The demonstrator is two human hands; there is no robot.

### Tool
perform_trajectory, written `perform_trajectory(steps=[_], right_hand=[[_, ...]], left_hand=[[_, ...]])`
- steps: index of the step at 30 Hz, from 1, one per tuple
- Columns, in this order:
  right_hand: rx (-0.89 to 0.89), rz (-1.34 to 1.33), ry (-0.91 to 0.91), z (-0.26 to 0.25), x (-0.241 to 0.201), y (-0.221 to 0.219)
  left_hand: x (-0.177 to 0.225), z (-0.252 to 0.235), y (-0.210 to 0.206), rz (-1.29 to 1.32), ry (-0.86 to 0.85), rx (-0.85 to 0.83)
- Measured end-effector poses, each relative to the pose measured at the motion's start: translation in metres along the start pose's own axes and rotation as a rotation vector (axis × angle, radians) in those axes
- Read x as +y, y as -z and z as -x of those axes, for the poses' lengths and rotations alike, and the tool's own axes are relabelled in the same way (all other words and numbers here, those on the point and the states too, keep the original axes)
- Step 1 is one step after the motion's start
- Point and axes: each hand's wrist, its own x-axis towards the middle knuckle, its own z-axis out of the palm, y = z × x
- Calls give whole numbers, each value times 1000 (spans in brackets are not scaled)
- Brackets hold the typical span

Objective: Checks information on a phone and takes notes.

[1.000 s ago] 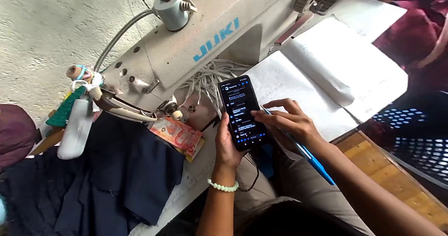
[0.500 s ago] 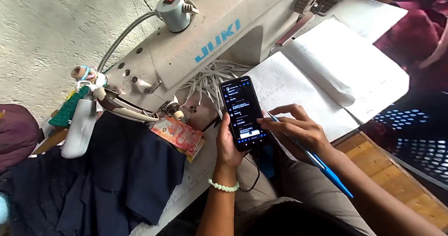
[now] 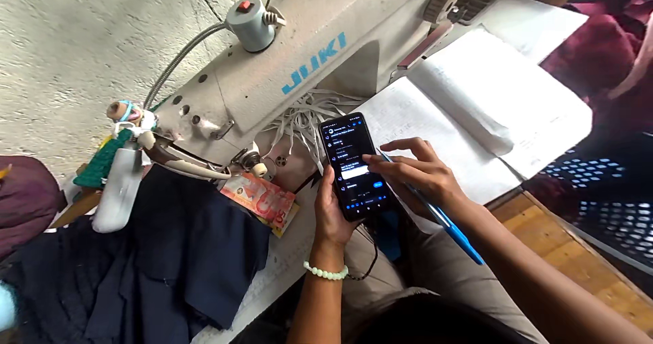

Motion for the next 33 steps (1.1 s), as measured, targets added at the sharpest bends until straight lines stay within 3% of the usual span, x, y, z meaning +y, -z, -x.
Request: perform_trajectory(steps=[9,22,33], right_hand=[[-53,39,59,8,-15,-8],[239,27,-183,6,-13,-5],[310,26,-258,-2,-19,-13]], left_hand=[[0,0,-3,-2,1,30],[0,0,-1,-20,2,24],[1,3,-6,-58,-14,65]])
